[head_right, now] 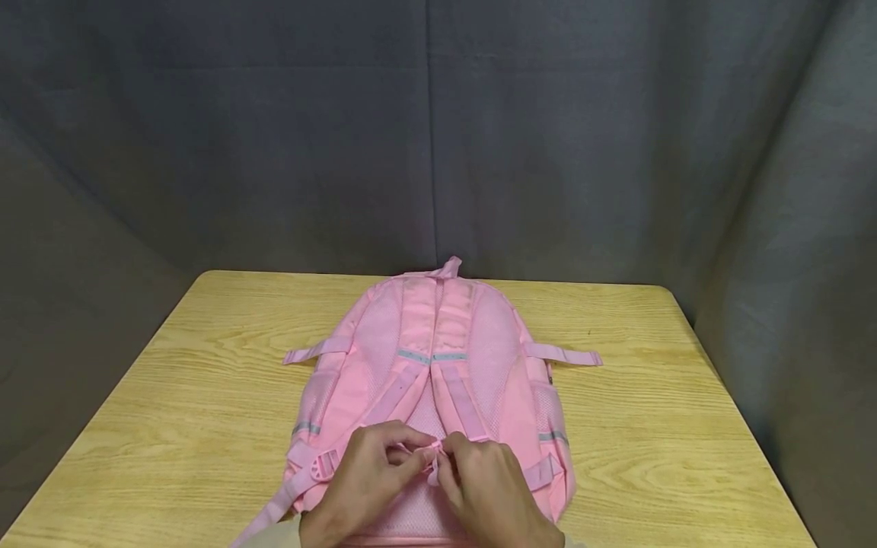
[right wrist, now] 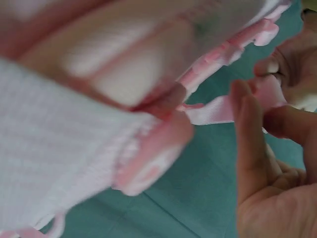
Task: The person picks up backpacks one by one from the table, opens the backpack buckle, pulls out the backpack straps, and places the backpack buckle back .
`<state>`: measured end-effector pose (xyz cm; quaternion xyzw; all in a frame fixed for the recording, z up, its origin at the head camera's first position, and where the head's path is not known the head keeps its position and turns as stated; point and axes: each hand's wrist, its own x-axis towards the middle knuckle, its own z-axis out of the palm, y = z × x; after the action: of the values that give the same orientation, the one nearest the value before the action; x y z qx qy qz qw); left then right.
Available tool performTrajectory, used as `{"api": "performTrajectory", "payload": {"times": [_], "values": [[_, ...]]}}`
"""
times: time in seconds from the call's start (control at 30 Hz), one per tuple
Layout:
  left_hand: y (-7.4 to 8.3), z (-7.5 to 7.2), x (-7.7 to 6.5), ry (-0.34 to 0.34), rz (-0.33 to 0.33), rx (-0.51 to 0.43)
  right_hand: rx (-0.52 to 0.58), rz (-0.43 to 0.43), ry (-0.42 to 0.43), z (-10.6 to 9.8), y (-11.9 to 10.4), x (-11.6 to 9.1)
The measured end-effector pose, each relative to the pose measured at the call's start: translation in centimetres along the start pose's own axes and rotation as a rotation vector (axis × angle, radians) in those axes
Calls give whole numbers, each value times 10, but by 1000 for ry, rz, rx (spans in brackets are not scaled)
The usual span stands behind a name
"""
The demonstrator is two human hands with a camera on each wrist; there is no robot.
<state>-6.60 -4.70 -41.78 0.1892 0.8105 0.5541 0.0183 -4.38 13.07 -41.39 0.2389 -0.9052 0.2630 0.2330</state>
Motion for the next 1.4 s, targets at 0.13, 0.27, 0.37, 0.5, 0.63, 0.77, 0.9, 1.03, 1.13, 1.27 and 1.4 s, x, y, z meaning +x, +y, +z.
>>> {"api": "performTrajectory", "payload": {"times": [0.13, 0.27, 0.37, 0.5, 0.63, 0.77, 0.9, 1.03, 1.13, 1.27, 1.4], "values": [[1, 3, -2, 14, 62, 64, -13, 67, -53, -5, -5, 2], [0, 4, -4, 32, 124, 128, -8, 116, -109, -6, -6, 5], [0, 5, -4, 32, 139, 159, 17, 122, -136, -7, -5, 5], [0, 2, -3, -6, 89, 100, 41, 56, -86, -5, -2, 4], [2, -2, 0, -50, 0, -24, 66, -9, -19, -2, -1, 3], [2, -4, 1, -65, -40, -80, 75, -42, 16, 1, -2, 2], [2, -5, 2, -73, -74, -111, 57, -69, 54, 3, -2, 0], [2, -6, 3, -81, -118, -156, 61, -96, 83, 4, -2, 0], [0, -6, 2, -86, -131, -176, 58, -134, 108, 3, -2, 1], [-2, -5, 1, -82, -126, -182, 61, -135, 111, 1, -4, 3], [-2, -5, 1, -85, -120, -188, 111, -40, 70, -4, -5, 5]]}}
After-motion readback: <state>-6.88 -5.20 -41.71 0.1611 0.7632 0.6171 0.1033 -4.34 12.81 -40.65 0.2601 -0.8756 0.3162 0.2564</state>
